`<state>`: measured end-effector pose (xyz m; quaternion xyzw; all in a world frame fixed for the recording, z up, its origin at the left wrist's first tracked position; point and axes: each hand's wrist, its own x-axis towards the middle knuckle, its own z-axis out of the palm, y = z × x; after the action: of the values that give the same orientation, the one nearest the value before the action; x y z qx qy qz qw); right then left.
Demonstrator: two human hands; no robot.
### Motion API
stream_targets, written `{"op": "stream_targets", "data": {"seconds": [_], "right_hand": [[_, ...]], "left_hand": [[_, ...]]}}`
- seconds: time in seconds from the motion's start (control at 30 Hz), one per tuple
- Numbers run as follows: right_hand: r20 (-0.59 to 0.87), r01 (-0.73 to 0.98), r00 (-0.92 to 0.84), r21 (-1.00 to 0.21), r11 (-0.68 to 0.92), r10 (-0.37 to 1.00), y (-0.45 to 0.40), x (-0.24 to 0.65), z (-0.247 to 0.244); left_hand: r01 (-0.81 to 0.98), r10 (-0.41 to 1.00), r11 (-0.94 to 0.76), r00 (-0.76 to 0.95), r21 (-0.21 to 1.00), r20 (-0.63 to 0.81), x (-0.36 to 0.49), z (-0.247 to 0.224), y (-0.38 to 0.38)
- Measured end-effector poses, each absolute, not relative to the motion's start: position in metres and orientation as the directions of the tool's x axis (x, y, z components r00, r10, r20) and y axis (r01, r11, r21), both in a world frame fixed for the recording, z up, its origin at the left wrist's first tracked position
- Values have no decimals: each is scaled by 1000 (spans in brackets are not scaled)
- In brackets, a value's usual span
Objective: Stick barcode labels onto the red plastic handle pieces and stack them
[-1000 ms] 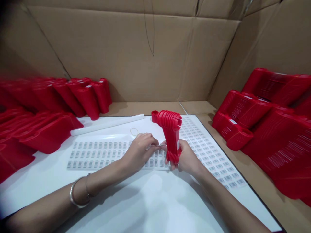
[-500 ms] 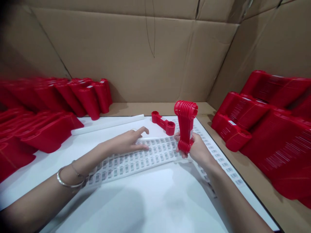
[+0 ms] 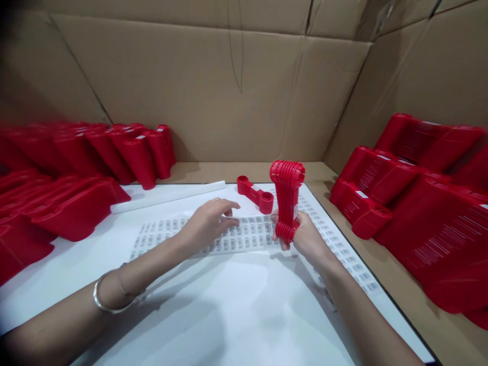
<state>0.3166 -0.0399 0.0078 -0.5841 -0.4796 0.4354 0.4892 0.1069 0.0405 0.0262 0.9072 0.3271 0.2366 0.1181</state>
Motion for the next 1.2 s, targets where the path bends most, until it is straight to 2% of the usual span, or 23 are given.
{"op": "stream_targets", "data": {"seconds": [0.13, 0.43, 0.73, 0.93, 1.03, 1.1, 1.2], "right_hand": [[-46, 123, 195, -990, -71, 980, -41, 316, 11], [-48, 123, 205, -990, -74, 978, -43, 316, 13], [21, 226, 282, -973, -45, 959, -41, 324, 10], [57, 307, 425, -948, -84, 904, -40, 332, 21], [39, 332, 428, -936, -117, 903, -42, 331, 25], [27, 332, 432, -934, -132, 901, -43, 332, 25], [21, 323, 432, -937, -133, 902, -43, 333, 25]], "left_hand": [[536, 694, -708, 649, 460, 311, 107, 26, 40], [492, 627, -739, 753, 461, 201, 103, 29, 47], [466, 574, -745, 812, 477, 103, 92, 33, 53], [650, 688, -656, 724, 384, -52, 67, 41, 70], [652, 675, -619, 726, 437, -127, 64, 46, 70], [624, 662, -615, 741, 482, -114, 65, 48, 69], [581, 664, -645, 747, 497, -11, 68, 46, 71]]}}
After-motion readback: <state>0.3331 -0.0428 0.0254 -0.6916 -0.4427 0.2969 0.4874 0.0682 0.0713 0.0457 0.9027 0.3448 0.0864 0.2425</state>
